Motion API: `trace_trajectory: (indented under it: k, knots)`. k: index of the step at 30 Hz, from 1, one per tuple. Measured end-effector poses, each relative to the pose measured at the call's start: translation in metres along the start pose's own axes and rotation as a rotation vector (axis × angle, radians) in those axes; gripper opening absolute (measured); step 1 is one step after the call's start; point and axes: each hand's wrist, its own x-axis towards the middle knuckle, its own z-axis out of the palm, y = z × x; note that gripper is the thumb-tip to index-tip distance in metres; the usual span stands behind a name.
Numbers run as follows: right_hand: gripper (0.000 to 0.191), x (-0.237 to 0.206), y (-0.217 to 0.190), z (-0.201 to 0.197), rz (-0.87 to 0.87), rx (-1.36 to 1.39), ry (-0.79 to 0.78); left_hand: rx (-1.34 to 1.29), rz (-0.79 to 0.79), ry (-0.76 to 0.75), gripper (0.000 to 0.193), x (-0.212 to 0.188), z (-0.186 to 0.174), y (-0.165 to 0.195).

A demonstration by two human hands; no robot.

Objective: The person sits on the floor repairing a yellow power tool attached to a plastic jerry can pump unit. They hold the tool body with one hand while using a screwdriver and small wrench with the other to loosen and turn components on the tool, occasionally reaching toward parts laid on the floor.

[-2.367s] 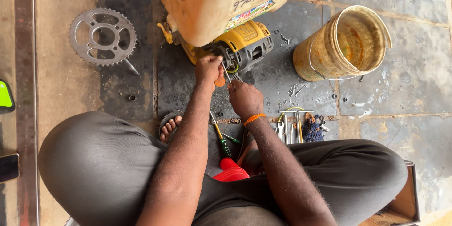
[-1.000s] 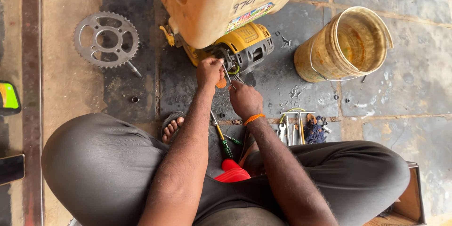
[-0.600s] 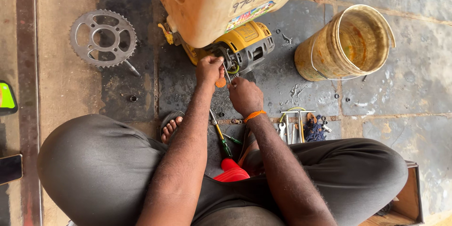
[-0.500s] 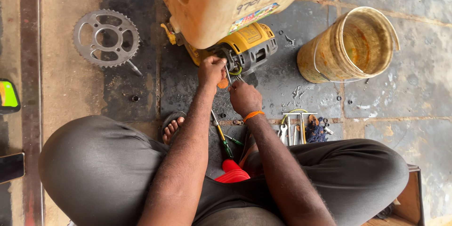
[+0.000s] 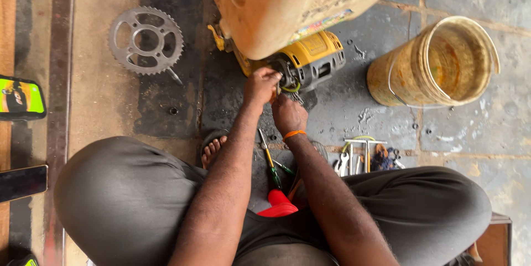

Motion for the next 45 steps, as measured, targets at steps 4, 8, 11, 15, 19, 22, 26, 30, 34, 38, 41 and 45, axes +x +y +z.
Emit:
trace_trajectory:
  k: [4, 8, 11, 15, 19, 22, 26, 30, 34, 38, 41, 45]
  knots:
    - [0.025, -0.011, -0.004, -0.017, 0.019, 0.028, -0.047, -0.091, -0.151, -0.023, 0.017, -0.004, -0.004, 0.009]
    - [0.028, -0.023, -0.004, -0.041, 0.045, 0.008, -0.08, -0.145, -0.176, -0.03, 0.016, -0.006, -0.002, 0.011]
    - [0.029, -0.032, -0.004, -0.063, 0.005, 0.021, -0.106, -0.146, -0.183, -0.015, 0.015, -0.004, 0.003, 0.008]
    - [0.031, -0.04, -0.007, -0.085, 0.015, -0.001, -0.093, -0.18, -0.11, -0.008, 0.016, -0.001, 0.008, 0.005]
    - [0.031, -0.041, -0.013, -0.103, 0.043, -0.013, -0.102, -0.183, -0.147, -0.035, 0.018, 0.001, 0.008, 0.006]
    - [0.029, -0.043, -0.017, -0.113, 0.062, 0.001, -0.105, -0.217, -0.246, -0.058, 0.018, 0.001, 0.007, 0.008]
    - [0.029, -0.041, -0.019, -0.117, 0.05, 0.031, -0.083, -0.317, -0.33, -0.078, 0.019, 0.002, 0.007, 0.01]
    - [0.027, -0.031, -0.012, -0.1, 0.094, -0.009, -0.18, -0.303, -0.295, -0.064, 0.017, 0.002, 0.006, 0.011]
    - [0.026, -0.018, -0.002, -0.062, 0.104, -0.002, -0.172, -0.174, -0.242, -0.046, 0.013, 0.002, 0.005, 0.009]
    - [0.026, -0.006, 0.0, -0.02, 0.015, -0.052, -0.088, -0.014, -0.058, -0.01, 0.019, 0.004, 0.005, 0.002]
    - [0.026, 0.003, 0.0, -0.002, 0.043, -0.001, -0.07, 0.102, 0.063, 0.003, 0.023, 0.006, 0.004, -0.003]
    - [0.028, 0.005, 0.002, 0.004, 0.005, 0.018, -0.019, 0.088, 0.047, -0.022, 0.023, 0.004, 0.0, 0.0]
